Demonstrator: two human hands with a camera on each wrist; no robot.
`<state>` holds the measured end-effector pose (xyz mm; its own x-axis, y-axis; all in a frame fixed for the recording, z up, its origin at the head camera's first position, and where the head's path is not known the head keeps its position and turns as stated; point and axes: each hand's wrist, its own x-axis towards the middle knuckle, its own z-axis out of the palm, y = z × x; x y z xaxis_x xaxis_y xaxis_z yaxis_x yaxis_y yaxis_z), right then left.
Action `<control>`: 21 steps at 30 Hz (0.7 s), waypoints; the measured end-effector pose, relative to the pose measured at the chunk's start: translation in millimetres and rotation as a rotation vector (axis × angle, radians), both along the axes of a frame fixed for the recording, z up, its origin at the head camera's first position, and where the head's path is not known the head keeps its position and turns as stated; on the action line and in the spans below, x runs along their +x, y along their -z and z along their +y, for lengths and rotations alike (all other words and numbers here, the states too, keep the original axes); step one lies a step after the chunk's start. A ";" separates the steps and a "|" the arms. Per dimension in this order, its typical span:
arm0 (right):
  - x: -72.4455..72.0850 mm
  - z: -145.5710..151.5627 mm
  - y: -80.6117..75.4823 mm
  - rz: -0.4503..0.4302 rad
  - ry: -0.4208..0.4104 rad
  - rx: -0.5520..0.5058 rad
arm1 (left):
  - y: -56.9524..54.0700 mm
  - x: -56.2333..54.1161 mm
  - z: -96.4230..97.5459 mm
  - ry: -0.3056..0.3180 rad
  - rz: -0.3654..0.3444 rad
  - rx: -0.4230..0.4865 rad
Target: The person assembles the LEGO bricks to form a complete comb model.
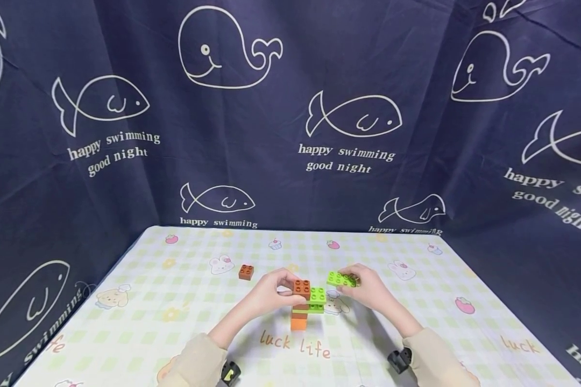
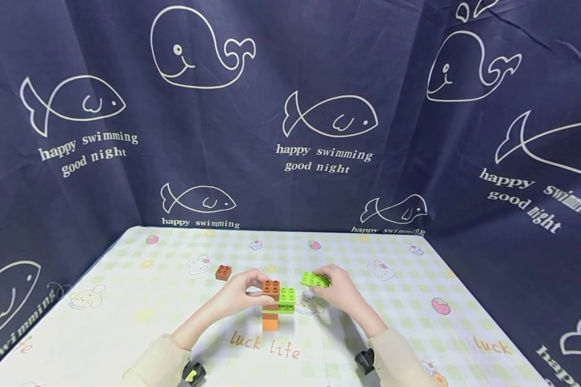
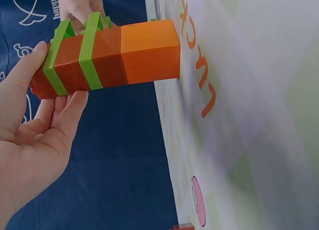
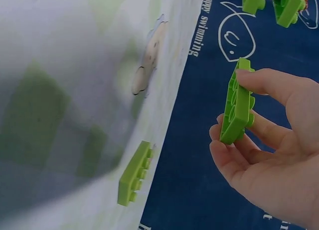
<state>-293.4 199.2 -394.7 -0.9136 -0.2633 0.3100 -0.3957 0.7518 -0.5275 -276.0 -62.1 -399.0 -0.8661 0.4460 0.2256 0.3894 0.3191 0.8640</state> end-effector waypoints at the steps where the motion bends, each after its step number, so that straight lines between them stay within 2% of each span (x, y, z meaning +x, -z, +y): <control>1: 0.6 -0.5 -1.0 0.005 -0.003 -0.002 | 0.3 0.0 -0.1 -0.001 -0.002 -0.002; 10: 4.9 -4.9 -9.8 0.042 -0.016 0.006 | 0.7 -2.1 -0.1 0.008 0.026 -0.015; 21: 16.1 -15.4 -19.8 0.082 -0.068 -0.046 | 2.0 -1.1 0.2 0.019 0.028 0.000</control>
<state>-277.3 183.8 -374.9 -0.8653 -0.3075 0.3958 -0.4879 0.6976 -0.5247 -277.1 -61.9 -401.1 -0.8510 0.4621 0.2496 0.4191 0.3112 0.8529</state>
